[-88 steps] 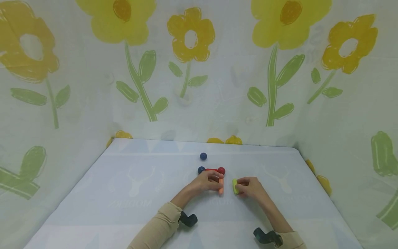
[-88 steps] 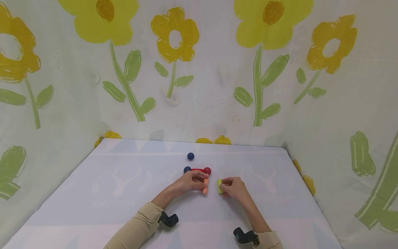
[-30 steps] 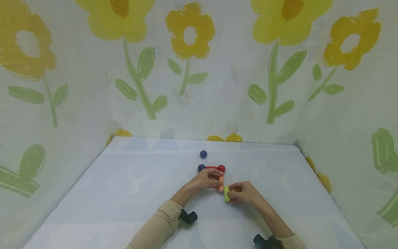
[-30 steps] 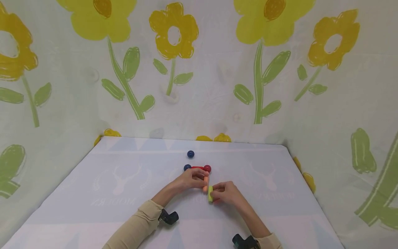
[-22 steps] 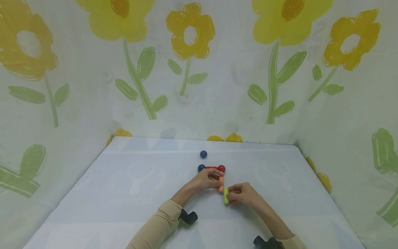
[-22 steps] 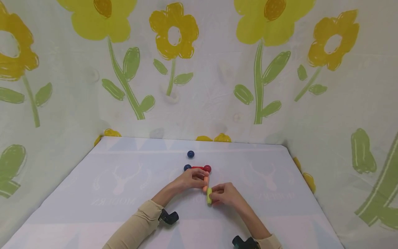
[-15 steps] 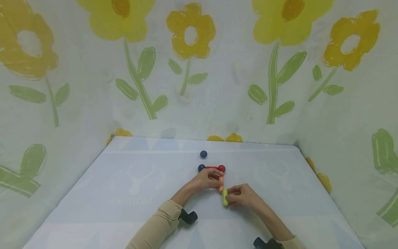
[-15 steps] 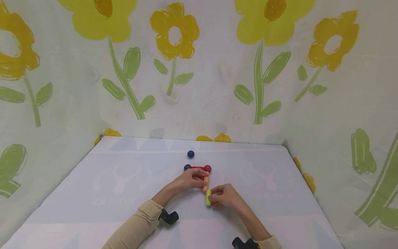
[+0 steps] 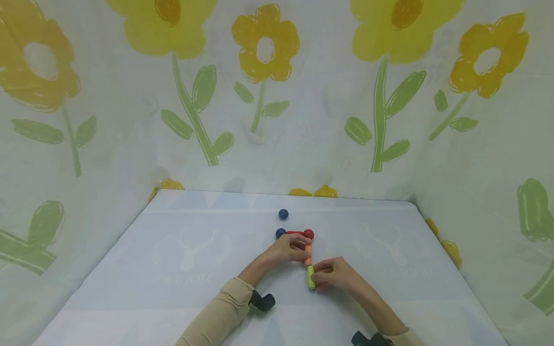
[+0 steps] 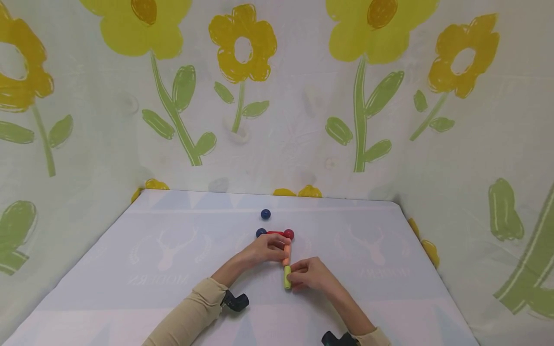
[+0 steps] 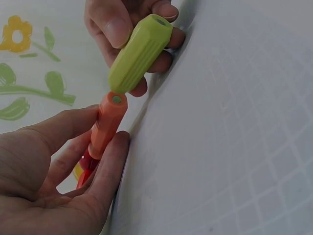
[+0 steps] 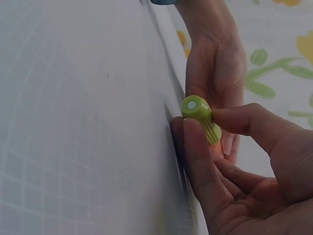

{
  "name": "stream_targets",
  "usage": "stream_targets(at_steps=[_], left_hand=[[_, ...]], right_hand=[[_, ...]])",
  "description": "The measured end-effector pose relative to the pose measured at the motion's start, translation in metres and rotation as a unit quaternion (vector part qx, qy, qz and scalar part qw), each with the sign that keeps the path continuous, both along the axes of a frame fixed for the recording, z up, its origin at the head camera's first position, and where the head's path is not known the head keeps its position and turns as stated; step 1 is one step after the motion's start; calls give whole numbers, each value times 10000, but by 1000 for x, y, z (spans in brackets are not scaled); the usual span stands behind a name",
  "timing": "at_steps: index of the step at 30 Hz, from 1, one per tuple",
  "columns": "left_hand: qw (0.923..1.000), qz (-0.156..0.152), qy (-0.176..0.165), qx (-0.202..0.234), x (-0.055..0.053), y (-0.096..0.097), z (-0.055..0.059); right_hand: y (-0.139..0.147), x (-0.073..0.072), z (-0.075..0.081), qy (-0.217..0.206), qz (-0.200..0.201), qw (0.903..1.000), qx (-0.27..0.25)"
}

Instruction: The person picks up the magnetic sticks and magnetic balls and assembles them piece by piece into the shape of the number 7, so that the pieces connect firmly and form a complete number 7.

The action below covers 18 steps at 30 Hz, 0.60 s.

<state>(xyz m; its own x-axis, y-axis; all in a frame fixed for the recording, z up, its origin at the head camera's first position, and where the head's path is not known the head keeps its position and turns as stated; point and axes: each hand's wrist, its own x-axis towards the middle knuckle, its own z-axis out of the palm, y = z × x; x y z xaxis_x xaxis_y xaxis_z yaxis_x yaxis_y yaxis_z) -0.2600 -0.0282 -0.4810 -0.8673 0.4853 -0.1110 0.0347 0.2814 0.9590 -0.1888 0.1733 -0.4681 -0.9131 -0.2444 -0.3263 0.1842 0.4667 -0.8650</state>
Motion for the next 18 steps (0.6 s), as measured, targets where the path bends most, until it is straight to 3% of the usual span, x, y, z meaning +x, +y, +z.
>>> stream_targets(at_steps=[18], left_hand=[[9999, -23, 87, -82, -2, 1, -3]], right_hand=[[-3, -1, -2, -16, 9, 9999, -117]])
